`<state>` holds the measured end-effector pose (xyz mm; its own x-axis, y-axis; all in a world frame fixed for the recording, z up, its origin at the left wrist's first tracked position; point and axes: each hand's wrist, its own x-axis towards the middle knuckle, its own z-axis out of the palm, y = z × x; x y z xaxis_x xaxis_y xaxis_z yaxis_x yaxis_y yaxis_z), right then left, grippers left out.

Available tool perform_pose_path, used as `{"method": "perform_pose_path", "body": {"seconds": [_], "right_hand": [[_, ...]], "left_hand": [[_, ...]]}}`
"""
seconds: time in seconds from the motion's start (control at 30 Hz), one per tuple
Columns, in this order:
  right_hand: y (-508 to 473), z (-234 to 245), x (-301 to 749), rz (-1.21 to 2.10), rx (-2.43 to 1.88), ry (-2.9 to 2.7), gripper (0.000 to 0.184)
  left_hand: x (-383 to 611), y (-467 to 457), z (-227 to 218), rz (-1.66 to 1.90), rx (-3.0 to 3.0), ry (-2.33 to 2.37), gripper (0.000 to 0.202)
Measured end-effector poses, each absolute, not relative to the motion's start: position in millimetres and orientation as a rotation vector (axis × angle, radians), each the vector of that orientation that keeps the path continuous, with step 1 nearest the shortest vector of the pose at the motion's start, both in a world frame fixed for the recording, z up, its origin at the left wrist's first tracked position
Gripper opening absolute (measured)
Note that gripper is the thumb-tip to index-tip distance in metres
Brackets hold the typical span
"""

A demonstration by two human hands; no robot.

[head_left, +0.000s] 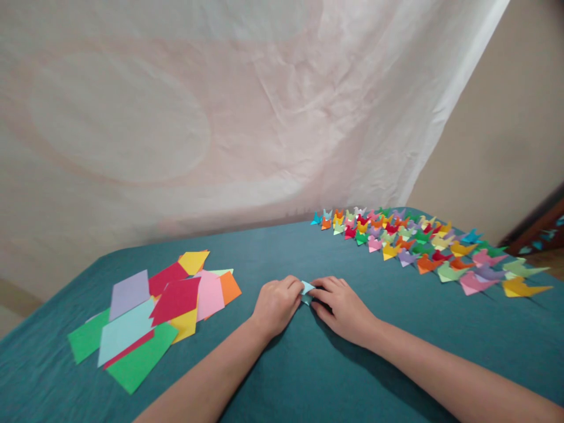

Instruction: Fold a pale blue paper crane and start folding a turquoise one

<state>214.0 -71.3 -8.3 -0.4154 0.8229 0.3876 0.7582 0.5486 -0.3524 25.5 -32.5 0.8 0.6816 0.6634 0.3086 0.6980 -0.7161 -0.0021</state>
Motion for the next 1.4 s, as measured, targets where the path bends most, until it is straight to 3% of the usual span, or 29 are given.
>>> {"method": "perform_pose_path", "body": {"seconds": [0.2, 0.57, 0.93, 1.4], "right_hand": [[-49, -15, 228, 0.635, -1.261, -1.838, 0.011], [-29, -10, 227, 1.027, -1.26, -1.849, 0.018], [-30, -5, 227, 1.019, -1.206, -1.888, 0.02], [-32, -8, 224, 0.86, -1.298, -1.891, 0.016]], "left_hand": [[24, -31, -1, -0.488, -2.805, -1.149, 0.012], [26, -23, 12, -0.531, -2.923, -1.29, 0.013], [30, -23, -3, -0.939, -3.003, -1.551, 0.012], [31, -20, -3, -1.019, -3.039, -1.606, 0.015]]}}
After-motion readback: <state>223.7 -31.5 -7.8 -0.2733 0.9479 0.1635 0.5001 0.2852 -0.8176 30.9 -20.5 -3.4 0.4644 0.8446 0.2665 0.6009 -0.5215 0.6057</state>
